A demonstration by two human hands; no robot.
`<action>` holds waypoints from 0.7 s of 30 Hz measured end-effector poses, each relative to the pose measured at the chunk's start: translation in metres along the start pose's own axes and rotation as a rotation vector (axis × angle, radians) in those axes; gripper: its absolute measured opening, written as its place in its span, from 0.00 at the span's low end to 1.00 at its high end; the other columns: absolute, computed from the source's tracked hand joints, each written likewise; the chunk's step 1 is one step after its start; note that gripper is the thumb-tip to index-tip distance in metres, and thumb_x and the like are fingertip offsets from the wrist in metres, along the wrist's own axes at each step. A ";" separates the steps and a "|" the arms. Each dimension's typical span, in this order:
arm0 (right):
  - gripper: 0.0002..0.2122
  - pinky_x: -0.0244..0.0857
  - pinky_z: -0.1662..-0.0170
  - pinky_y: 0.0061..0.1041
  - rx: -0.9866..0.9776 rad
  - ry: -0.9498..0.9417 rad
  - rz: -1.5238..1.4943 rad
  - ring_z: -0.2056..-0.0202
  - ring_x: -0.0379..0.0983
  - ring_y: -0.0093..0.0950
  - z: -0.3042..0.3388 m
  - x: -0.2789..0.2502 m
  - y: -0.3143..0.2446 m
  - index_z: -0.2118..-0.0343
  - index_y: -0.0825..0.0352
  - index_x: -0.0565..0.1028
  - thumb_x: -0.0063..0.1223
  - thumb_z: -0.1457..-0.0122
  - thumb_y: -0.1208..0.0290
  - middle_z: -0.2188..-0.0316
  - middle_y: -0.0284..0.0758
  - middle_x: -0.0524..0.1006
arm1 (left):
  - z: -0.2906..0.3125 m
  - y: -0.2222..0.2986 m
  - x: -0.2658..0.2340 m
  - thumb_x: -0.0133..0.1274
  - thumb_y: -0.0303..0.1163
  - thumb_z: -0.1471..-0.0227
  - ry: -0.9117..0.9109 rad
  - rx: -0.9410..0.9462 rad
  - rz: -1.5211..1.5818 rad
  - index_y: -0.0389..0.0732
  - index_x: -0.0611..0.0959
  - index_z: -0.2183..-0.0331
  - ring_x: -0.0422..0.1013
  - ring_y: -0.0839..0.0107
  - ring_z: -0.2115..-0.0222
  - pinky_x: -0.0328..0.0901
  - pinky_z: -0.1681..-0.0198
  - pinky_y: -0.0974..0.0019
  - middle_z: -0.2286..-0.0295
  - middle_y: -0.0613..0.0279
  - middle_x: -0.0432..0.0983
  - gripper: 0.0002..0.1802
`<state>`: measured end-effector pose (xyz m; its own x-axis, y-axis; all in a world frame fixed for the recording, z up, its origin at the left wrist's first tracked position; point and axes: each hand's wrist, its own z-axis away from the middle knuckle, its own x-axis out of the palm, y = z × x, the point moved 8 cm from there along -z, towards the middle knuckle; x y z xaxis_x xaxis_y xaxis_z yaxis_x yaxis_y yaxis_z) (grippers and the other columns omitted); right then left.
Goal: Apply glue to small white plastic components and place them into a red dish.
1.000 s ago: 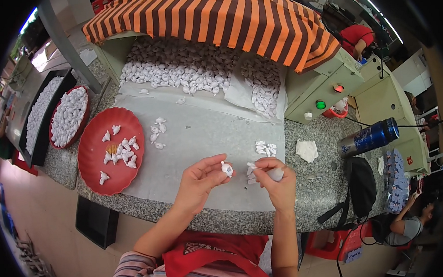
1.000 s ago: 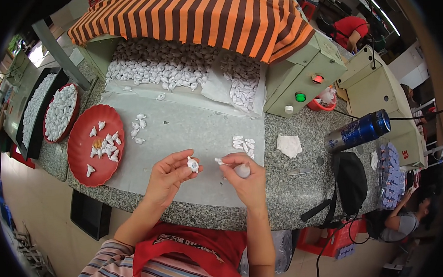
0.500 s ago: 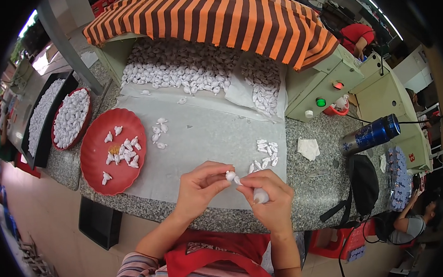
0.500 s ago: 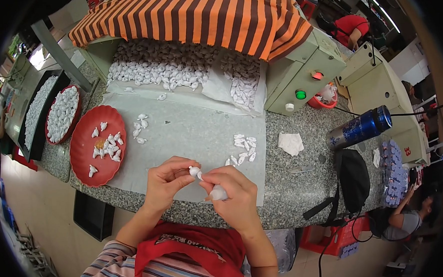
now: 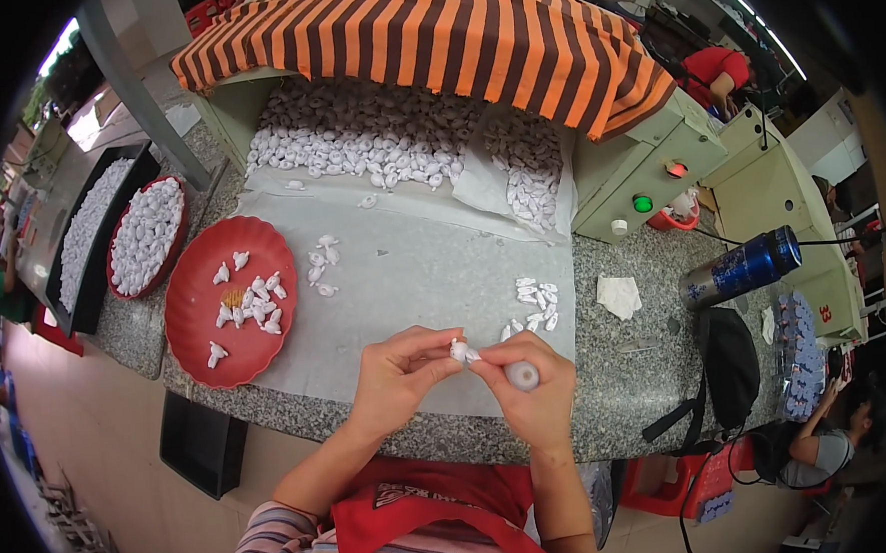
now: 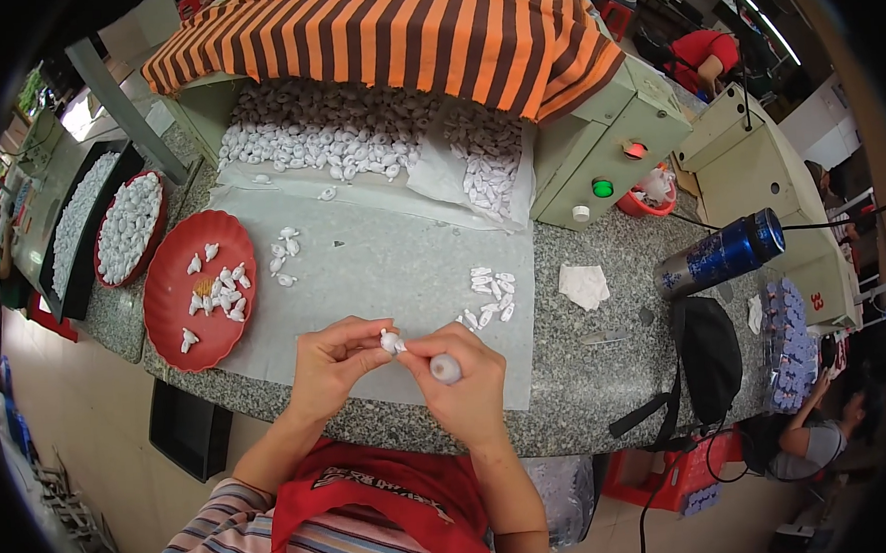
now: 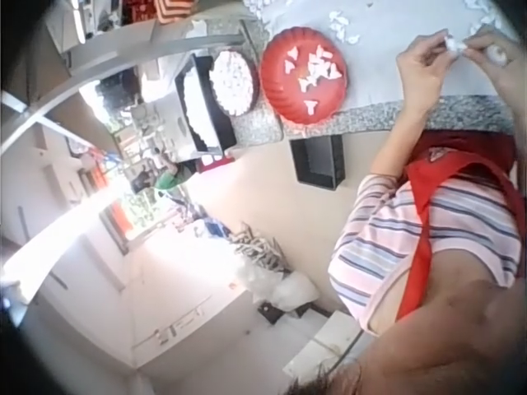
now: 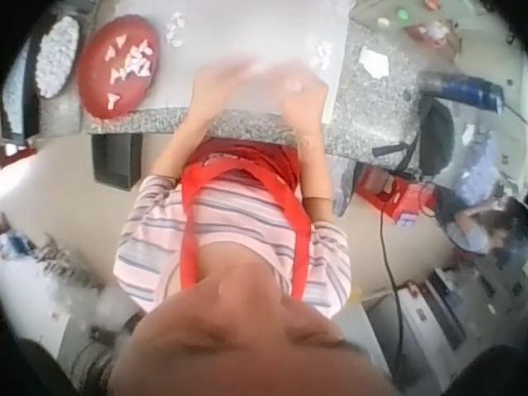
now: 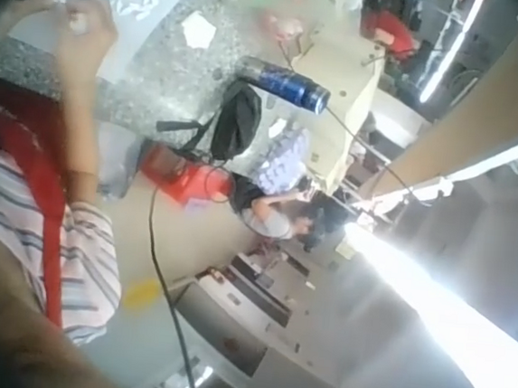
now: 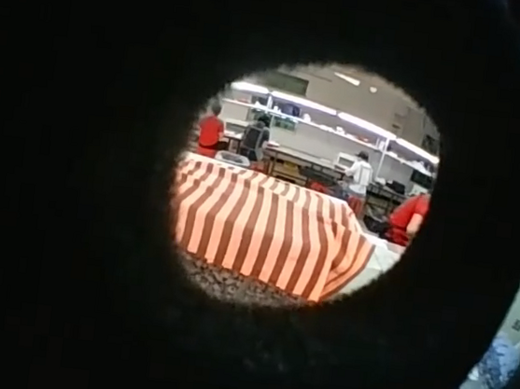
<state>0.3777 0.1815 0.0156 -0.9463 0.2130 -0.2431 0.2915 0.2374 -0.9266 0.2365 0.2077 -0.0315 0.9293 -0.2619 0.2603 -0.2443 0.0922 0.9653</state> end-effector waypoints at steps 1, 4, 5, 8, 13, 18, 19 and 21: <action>0.06 0.61 0.76 0.17 0.003 0.000 -0.002 0.79 0.68 0.19 -0.005 0.000 0.003 0.78 0.69 0.75 0.60 0.61 0.82 0.80 0.33 0.74 | 0.001 -0.011 -0.005 0.51 0.15 0.58 0.032 -0.084 0.020 0.31 0.77 0.64 0.71 0.70 0.66 0.68 0.62 0.70 0.68 0.54 0.74 0.14; 0.06 0.61 0.77 0.18 0.329 -0.206 0.089 0.80 0.69 0.21 -0.030 0.013 0.040 0.78 0.71 0.75 0.60 0.60 0.76 0.83 0.36 0.74 | 0.000 -0.049 -0.013 0.54 0.22 0.57 0.107 -0.431 0.258 0.29 0.76 0.63 0.72 0.71 0.67 0.67 0.65 0.73 0.70 0.56 0.74 0.15; 0.07 0.61 0.77 0.19 0.390 -0.316 0.093 0.81 0.69 0.20 -0.036 0.020 0.050 0.78 0.71 0.76 0.60 0.60 0.74 0.84 0.36 0.74 | -0.001 -0.054 -0.016 0.54 0.22 0.57 0.104 -0.430 0.254 0.29 0.76 0.63 0.72 0.71 0.67 0.67 0.65 0.73 0.70 0.56 0.74 0.15; 0.08 0.62 0.77 0.19 0.483 -0.452 0.094 0.82 0.69 0.20 -0.045 0.034 0.060 0.77 0.71 0.76 0.59 0.60 0.73 0.85 0.37 0.74 | -0.005 -0.073 -0.020 0.54 0.25 0.56 0.078 -0.529 0.469 0.28 0.74 0.63 0.72 0.69 0.68 0.67 0.65 0.73 0.69 0.54 0.74 0.16; 0.07 0.62 0.76 0.20 0.467 -0.462 0.051 0.81 0.69 0.20 -0.041 0.045 0.065 0.77 0.71 0.77 0.59 0.60 0.74 0.84 0.37 0.75 | -0.003 -0.075 -0.026 0.53 0.25 0.56 0.098 -0.544 0.487 0.27 0.73 0.62 0.72 0.67 0.68 0.67 0.64 0.72 0.68 0.53 0.74 0.17; 0.06 0.61 0.77 0.16 0.368 -0.348 0.012 0.81 0.67 0.17 -0.037 0.054 0.065 0.77 0.72 0.76 0.60 0.58 0.76 0.84 0.32 0.74 | -0.008 -0.065 -0.037 0.52 0.22 0.56 0.171 -0.439 0.356 0.27 0.73 0.60 0.72 0.68 0.68 0.68 0.64 0.71 0.67 0.53 0.74 0.18; 0.06 0.61 0.77 0.16 0.363 -0.358 0.011 0.81 0.67 0.17 -0.034 0.058 0.062 0.77 0.72 0.76 0.60 0.58 0.76 0.84 0.32 0.74 | -0.010 -0.059 -0.042 0.51 0.21 0.56 0.201 -0.374 0.307 0.28 0.73 0.60 0.72 0.68 0.68 0.68 0.64 0.71 0.67 0.54 0.74 0.18; 0.05 0.61 0.74 0.16 0.228 -0.252 0.100 0.79 0.67 0.17 -0.036 0.055 0.046 0.77 0.71 0.76 0.60 0.58 0.76 0.82 0.32 0.74 | -0.012 -0.053 -0.047 0.51 0.20 0.56 0.200 -0.302 0.253 0.28 0.73 0.60 0.72 0.69 0.68 0.68 0.64 0.70 0.67 0.54 0.74 0.18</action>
<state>0.3445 0.2379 -0.0303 -0.9278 -0.0227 -0.3723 0.3723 0.0039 -0.9281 0.2088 0.2268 -0.0948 0.8934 -0.0066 0.4493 -0.4067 0.4136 0.8146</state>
